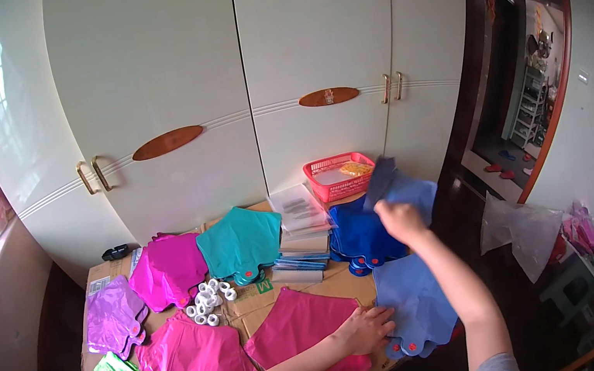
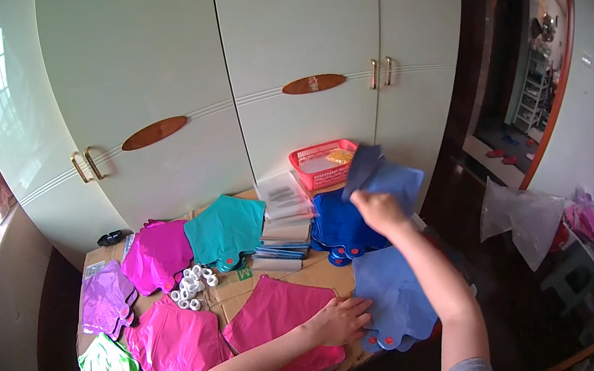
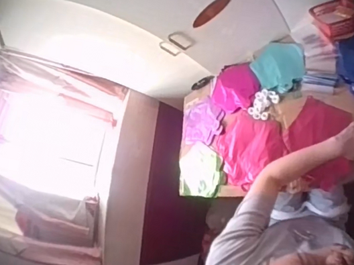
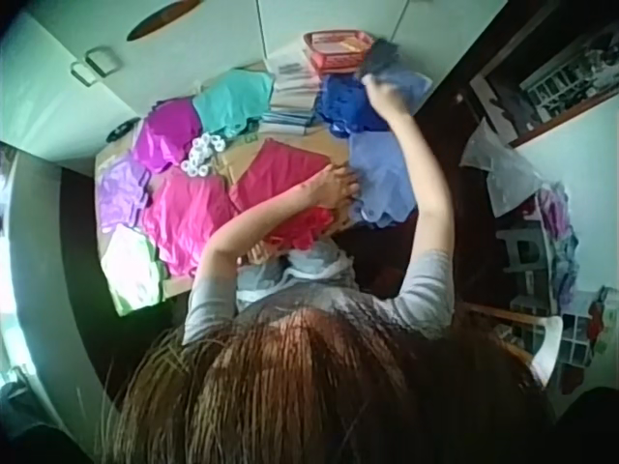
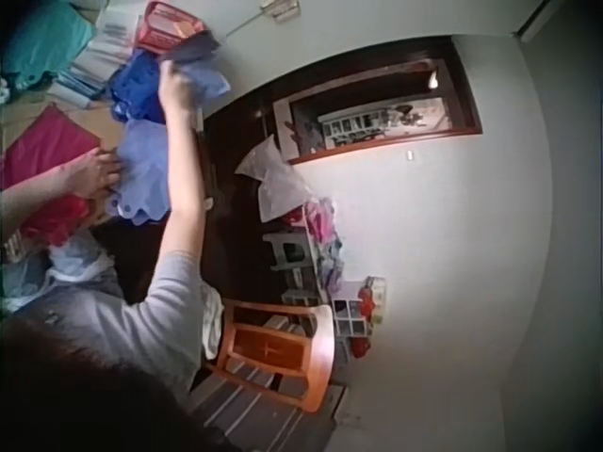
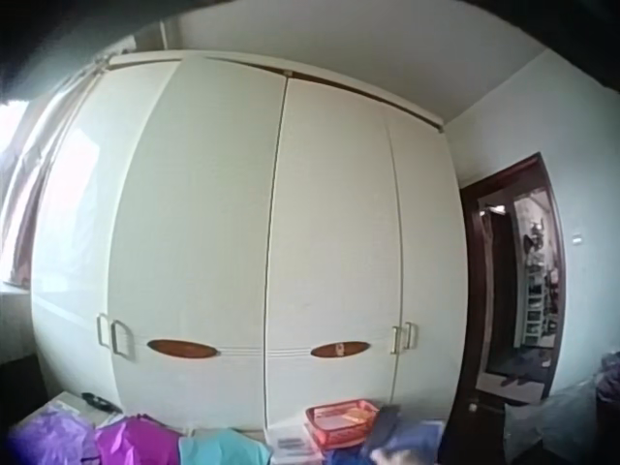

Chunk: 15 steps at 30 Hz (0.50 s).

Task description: Folding colorful sheets and placing them into plastic packaging bags.

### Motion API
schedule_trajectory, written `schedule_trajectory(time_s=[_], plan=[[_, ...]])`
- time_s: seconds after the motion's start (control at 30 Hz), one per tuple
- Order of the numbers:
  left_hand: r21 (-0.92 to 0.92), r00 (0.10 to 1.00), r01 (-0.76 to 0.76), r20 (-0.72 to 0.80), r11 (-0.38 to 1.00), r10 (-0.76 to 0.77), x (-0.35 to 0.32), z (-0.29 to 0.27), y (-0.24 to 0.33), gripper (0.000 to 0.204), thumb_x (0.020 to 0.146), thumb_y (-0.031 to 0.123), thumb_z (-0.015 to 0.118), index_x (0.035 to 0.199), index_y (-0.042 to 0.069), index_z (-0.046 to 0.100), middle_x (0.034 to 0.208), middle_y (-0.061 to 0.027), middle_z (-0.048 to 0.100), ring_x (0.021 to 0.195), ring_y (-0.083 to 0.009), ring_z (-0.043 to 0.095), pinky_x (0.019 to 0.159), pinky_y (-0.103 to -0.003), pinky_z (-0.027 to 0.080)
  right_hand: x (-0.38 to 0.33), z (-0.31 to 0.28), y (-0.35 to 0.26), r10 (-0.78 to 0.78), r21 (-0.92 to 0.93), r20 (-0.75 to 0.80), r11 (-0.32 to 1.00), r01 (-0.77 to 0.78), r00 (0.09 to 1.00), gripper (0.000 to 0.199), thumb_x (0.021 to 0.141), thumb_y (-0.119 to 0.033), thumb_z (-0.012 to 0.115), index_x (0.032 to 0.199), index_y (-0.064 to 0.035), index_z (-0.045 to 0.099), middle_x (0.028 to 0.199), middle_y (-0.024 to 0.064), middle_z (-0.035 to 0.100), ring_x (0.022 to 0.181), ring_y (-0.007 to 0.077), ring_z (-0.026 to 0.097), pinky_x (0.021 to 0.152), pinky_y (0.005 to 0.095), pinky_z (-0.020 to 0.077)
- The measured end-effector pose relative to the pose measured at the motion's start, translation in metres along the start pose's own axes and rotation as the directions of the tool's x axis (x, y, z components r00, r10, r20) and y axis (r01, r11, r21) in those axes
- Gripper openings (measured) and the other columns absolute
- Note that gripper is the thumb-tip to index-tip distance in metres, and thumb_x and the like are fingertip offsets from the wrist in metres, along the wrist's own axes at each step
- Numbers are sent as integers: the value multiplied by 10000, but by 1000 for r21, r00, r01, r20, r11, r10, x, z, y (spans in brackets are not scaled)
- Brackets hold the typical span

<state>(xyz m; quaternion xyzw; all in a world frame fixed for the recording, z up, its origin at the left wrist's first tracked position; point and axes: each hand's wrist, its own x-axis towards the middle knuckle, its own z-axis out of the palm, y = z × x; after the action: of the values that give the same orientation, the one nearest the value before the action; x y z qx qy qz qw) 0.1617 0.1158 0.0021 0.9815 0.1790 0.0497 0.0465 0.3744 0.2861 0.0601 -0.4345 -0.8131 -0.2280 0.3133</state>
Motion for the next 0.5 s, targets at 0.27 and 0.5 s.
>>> schedule_trajectory(time_s=[0.27, 0.5], plan=[[9, 1000, -5, 7, 1000, 5, 2, 1, 0, 427, 856, 360, 580, 1170, 81, 505, 1408, -127, 396, 1299, -278, 375, 956, -462, 392, -35, 47, -47, -71, 78, 326, 996, 48, 943, 115, 817, -153, 531, 913, -143, 592, 884, 77, 657, 784, 262, 670, 634, 396, 542], [-20, 1000, 9, 4, 1000, -8, 0, 1, -1, 419, 848, 352, 588, 1153, 77, 504, 1397, -128, 409, 1295, -271, 383, 945, -463, 393, -32, 44, -72, 37, 61, 391, 996, -66, 920, 208, 794, -286, 598, 820, -88, 653, 978, 76, 677, 843, 256, 663, 664, 413, 538]])
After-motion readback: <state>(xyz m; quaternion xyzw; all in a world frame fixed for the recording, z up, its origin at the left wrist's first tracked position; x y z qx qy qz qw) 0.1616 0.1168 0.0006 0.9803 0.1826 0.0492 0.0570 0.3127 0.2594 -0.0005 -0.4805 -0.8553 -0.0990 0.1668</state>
